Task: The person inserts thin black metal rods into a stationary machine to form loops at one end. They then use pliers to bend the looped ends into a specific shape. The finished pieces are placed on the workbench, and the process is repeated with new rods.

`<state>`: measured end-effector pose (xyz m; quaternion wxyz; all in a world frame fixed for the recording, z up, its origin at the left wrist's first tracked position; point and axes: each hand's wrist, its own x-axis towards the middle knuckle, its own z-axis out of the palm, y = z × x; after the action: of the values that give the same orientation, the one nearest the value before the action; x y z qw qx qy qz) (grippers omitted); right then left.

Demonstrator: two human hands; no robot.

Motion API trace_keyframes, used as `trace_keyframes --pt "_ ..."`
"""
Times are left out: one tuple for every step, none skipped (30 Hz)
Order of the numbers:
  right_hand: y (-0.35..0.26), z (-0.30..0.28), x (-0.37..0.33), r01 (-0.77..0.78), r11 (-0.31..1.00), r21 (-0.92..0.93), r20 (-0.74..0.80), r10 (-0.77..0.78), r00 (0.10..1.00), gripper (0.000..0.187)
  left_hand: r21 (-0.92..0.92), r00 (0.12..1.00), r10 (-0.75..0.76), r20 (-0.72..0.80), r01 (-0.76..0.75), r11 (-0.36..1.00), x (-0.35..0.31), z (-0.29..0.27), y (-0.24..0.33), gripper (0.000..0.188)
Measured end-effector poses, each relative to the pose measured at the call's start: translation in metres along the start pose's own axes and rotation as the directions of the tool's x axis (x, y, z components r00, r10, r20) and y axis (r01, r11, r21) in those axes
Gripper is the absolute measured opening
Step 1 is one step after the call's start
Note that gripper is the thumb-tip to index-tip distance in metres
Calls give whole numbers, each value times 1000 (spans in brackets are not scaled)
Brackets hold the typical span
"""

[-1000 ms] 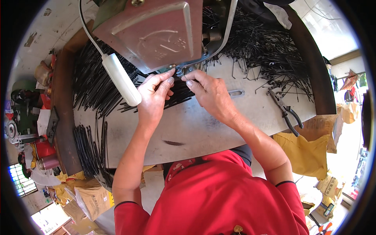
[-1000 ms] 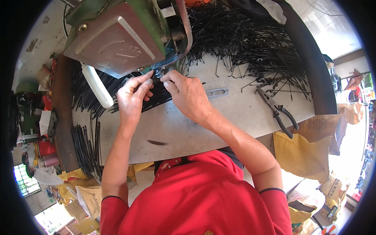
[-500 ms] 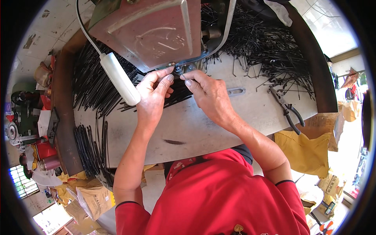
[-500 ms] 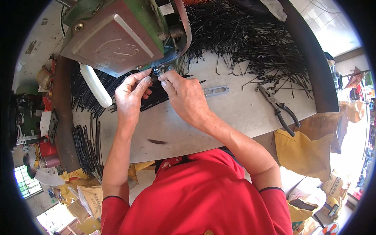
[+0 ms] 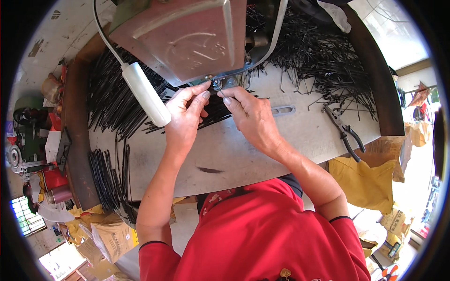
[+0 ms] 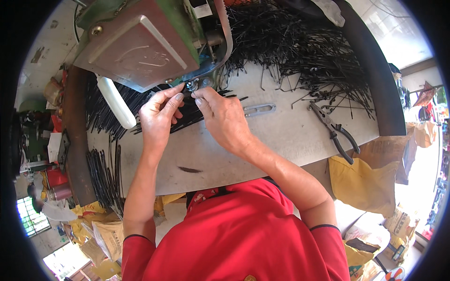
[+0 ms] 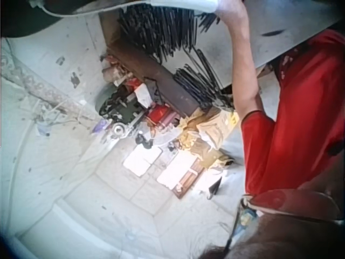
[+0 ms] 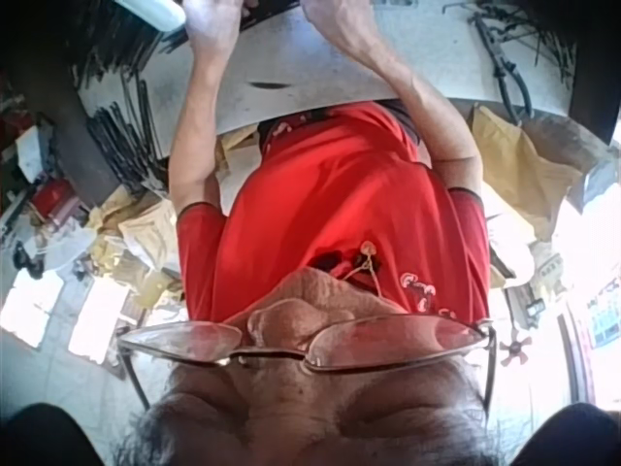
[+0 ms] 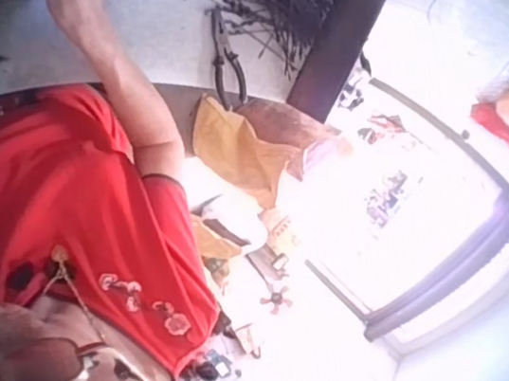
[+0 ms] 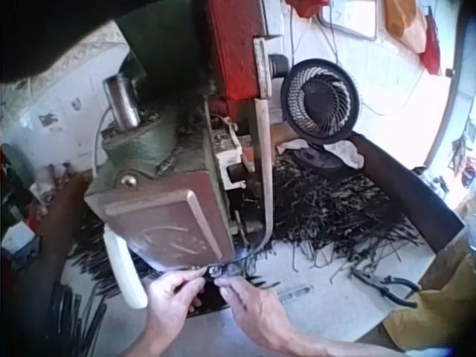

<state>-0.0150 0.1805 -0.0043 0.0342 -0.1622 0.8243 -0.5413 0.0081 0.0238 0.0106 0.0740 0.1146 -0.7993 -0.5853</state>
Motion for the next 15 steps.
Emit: trace_keyframes --pt "-2 1 0 18 1000 -1 -12 -18 1000 14 1 1000 3 -7 -3 1000 0 0 1 22" --pt "-2 1 0 35 999 -3 -24 -35 999 14 2 1000 6 -12 -6 1000 0 0 4 21" --pt "-2 0 0 30 1000 -9 -20 -30 999 14 3 1000 9 -18 -9 1000 0 0 5 21" --pt "-2 0 -1 24 1000 -15 -16 -24 1000 14 14 1000 9 -21 -9 1000 -1 1 6 21" --pt "-3 -1 0 21 1000 -20 -11 -22 1000 14 26 1000 11 -26 -10 1000 -2 1 8 22" --pt "-3 -1 0 23 999 -23 -12 -23 1000 14 37 999 13 -31 -12 999 -2 1 8 22" --pt "-4 -2 0 24 999 -25 -12 -25 1000 15 37 999 17 -33 -16 999 -2 1 8 22" --pt "-4 -2 0 25 999 -28 -11 -26 1000 15 37 999 20 -34 -18 999 -2 1 8 22" --pt "-4 -1 0 27 999 -25 -11 -28 1000 15 37 999 23 -36 -21 999 -2 1 7 22" --pt "-3 -1 0 29 999 -22 -11 -30 999 15 36 999 21 -38 -20 999 -2 1 8 22" --pt "-3 -1 0 31 999 -20 -12 -32 999 15 34 999 20 -39 -19 999 -2 1 9 22" --pt "-4 -1 0 22 1000 -16 -14 -22 1000 15 33 999 19 -39 -17 999 -3 1 9 22" --pt "-5 -1 0 11 1000 -11 -16 -12 1000 15 31 999 18 -38 -16 999 -3 1 9 22" --pt "-6 -2 0 2 1000 -6 -18 -2 1000 15 30 999 17 -37 -16 999 -3 1 9 22" --pt "-5 -2 0 7 1000 -17 -14 -7 1000 15 29 999 16 -36 -15 999 -3 1 9 22"
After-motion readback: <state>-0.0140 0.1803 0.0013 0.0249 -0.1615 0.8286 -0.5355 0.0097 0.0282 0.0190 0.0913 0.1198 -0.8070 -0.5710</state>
